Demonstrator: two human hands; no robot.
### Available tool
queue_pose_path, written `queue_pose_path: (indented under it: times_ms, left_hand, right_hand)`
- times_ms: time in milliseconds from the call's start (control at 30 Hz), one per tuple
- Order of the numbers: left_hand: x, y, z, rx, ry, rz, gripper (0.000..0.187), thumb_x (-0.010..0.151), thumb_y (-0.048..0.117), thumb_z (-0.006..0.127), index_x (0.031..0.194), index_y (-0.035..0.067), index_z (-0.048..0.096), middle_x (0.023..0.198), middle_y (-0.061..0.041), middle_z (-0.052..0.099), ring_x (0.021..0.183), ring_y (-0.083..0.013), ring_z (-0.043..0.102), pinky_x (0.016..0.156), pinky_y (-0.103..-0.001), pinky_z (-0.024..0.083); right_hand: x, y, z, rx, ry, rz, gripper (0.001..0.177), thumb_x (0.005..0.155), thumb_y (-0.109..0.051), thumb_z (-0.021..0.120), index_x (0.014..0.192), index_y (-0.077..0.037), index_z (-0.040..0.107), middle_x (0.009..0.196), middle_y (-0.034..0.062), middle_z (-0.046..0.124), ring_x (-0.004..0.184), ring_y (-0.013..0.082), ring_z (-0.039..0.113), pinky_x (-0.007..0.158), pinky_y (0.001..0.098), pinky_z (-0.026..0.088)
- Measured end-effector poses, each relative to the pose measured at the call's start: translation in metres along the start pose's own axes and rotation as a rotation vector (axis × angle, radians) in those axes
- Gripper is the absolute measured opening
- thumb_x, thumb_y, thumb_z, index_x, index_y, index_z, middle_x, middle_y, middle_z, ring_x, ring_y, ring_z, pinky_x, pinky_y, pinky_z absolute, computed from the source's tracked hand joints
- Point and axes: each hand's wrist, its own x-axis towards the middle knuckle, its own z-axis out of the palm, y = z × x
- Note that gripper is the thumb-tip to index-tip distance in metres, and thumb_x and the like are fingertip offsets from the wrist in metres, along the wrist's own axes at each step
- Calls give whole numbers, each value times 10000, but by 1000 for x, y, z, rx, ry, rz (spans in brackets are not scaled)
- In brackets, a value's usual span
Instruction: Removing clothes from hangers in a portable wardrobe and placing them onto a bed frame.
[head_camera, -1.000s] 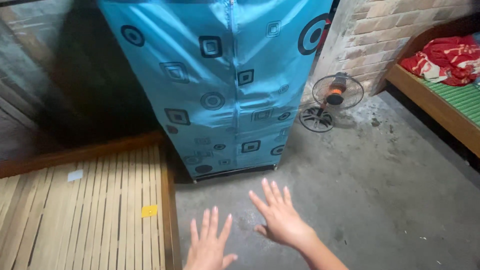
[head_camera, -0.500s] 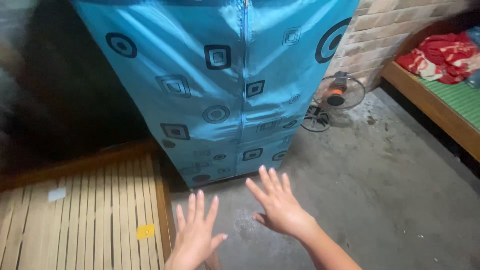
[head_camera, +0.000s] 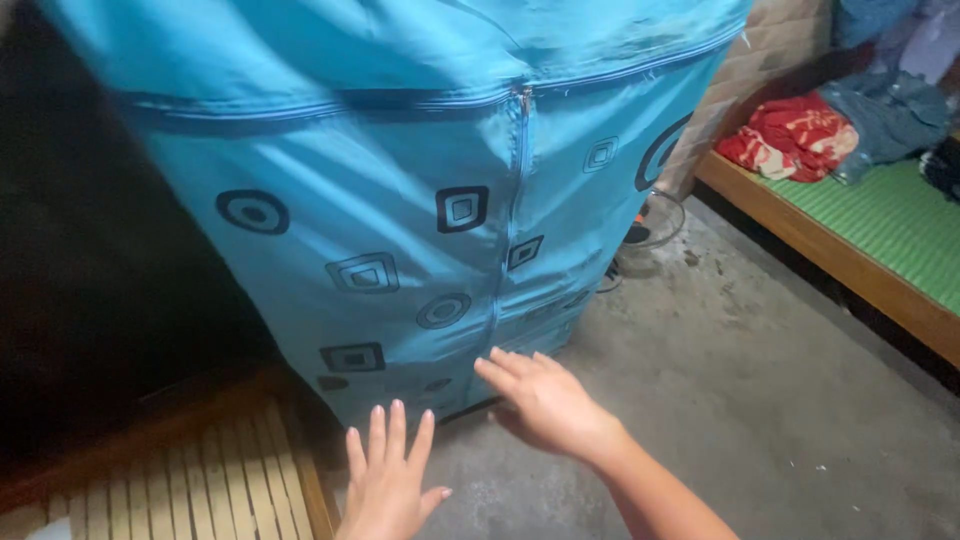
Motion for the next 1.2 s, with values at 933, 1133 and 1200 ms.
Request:
queue_pose_path:
  times_ms: [933, 1133, 1200]
  left_hand:
    - [194, 81, -256, 432, 1274, 266, 158, 1009, 270, 703, 1124, 166, 734, 1612, -277, 410, 1547, -529, 214, 1199, -742, 94]
    - [216, 76, -261, 562, 1342, 216, 117, 1067, 250, 672, 1155, 222, 745, 1682, -231, 385, 1599, -488, 197, 1241, -710, 52]
    - [219, 74, -263, 573, 1356, 217, 103, 1099, 267, 668, 1140, 206, 741, 1690, -240, 379, 1597, -497, 199, 1241, -711, 52]
  right_hand:
    - [191, 130, -157, 53, 877, 140, 403, 837, -478, 803, 849, -89, 697, 791, 117, 732, 723, 342, 699, 590, 471, 527]
    - [211, 134, -143, 166, 894, 94, 268, 911, -385, 722, 853, -124, 708, 840, 108, 746, 775, 341, 716, 654, 490, 545]
    - [213, 133, -140, 215, 935, 74, 231, 932, -340, 693, 883, -115, 692, 852, 104, 744, 779, 346, 714, 662, 492, 545]
